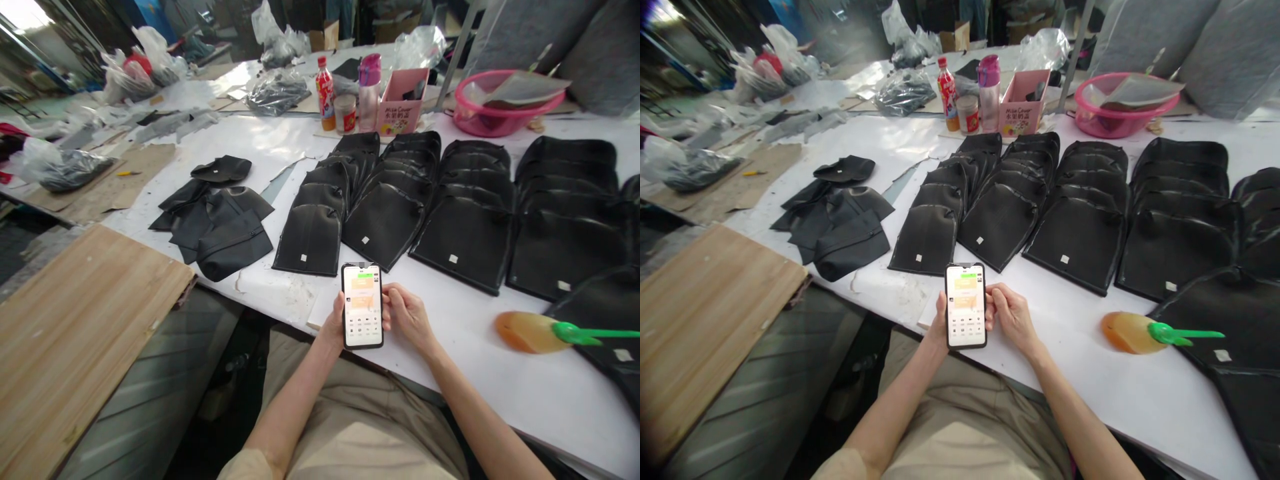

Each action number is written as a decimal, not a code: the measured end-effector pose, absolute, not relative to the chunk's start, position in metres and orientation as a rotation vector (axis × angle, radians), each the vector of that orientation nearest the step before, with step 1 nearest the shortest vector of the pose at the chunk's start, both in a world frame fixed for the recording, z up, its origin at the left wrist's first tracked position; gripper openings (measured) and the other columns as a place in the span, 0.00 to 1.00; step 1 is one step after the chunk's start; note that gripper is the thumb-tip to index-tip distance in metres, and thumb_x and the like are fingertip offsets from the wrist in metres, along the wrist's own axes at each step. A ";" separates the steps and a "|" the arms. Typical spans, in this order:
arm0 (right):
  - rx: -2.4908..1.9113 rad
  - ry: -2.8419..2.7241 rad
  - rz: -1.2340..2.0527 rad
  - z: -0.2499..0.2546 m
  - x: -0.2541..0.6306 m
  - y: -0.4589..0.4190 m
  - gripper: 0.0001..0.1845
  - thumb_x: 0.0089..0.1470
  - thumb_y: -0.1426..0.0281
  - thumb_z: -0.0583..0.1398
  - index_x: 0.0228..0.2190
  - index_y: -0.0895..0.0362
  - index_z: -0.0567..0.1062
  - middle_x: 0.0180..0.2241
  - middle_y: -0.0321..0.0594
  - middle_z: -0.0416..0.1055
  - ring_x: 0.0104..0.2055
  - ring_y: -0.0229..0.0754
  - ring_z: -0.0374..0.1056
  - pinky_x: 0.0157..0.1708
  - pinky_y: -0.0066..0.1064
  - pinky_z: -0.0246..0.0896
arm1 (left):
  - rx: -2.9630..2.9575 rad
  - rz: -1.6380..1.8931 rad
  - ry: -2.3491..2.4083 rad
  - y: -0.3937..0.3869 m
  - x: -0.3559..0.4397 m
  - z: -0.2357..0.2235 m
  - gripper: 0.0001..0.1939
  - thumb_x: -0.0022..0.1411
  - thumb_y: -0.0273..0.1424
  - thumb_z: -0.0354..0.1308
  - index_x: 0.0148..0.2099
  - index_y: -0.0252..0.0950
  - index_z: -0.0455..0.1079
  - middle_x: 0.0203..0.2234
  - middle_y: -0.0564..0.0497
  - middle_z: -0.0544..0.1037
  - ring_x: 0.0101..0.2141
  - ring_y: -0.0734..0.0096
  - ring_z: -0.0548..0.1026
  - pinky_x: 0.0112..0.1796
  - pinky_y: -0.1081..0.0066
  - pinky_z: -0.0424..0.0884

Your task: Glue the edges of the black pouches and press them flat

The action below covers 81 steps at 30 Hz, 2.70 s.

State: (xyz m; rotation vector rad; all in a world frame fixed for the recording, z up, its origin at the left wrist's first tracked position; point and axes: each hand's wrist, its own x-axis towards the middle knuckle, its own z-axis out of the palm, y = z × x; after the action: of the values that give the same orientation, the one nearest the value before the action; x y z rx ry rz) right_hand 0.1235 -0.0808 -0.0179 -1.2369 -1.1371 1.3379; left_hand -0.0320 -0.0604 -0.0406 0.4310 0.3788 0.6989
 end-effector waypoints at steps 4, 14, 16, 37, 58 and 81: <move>-1.256 -1.141 1.331 -0.017 0.123 -0.081 0.26 0.66 0.45 0.54 0.34 0.55 0.73 0.15 0.29 0.67 0.15 0.36 0.65 0.19 0.28 0.63 | 0.426 0.709 0.376 -0.061 -0.030 -0.040 0.54 0.40 0.72 0.61 0.48 0.25 0.75 0.39 0.31 0.80 0.47 0.36 0.79 0.45 0.53 0.76; -1.245 -1.140 1.336 -0.018 0.124 -0.081 0.25 0.67 0.47 0.54 0.35 0.55 0.74 0.16 0.28 0.67 0.15 0.35 0.65 0.19 0.27 0.62 | 0.387 0.712 0.387 -0.062 -0.031 -0.045 0.54 0.43 0.71 0.61 0.53 0.27 0.73 0.41 0.33 0.81 0.46 0.40 0.80 0.42 0.55 0.77; -1.249 -1.136 1.341 -0.018 0.124 -0.081 0.25 0.67 0.47 0.54 0.36 0.55 0.74 0.16 0.28 0.66 0.15 0.36 0.65 0.19 0.27 0.61 | 0.365 0.703 0.366 -0.062 -0.031 -0.044 0.55 0.42 0.71 0.63 0.54 0.27 0.74 0.41 0.34 0.81 0.45 0.41 0.80 0.42 0.56 0.77; -1.268 -1.160 1.324 -0.017 0.124 -0.080 0.26 0.67 0.45 0.53 0.35 0.55 0.73 0.15 0.28 0.67 0.15 0.36 0.65 0.20 0.28 0.63 | 0.374 0.728 0.385 -0.061 -0.032 -0.044 0.54 0.41 0.71 0.64 0.53 0.26 0.73 0.39 0.34 0.81 0.46 0.39 0.80 0.42 0.56 0.77; -1.254 -1.155 1.327 -0.018 0.124 -0.080 0.26 0.67 0.46 0.53 0.35 0.55 0.73 0.16 0.29 0.67 0.15 0.36 0.65 0.19 0.27 0.61 | 0.369 0.711 0.380 -0.061 -0.031 -0.040 0.56 0.40 0.70 0.64 0.55 0.26 0.73 0.40 0.34 0.81 0.46 0.39 0.80 0.43 0.55 0.77; -1.237 -1.133 1.356 -0.016 0.124 -0.080 0.26 0.67 0.46 0.54 0.35 0.55 0.73 0.16 0.29 0.68 0.15 0.35 0.65 0.19 0.26 0.60 | 0.393 0.754 0.347 -0.062 -0.029 -0.044 0.54 0.43 0.70 0.63 0.53 0.24 0.74 0.40 0.32 0.81 0.47 0.39 0.79 0.44 0.55 0.76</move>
State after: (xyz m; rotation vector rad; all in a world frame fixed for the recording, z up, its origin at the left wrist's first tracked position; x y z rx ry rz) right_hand 0.1235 -0.0802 -0.0162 -1.2373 -1.1335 1.3555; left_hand -0.0293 -0.0621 -0.0445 0.3929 0.3468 0.7539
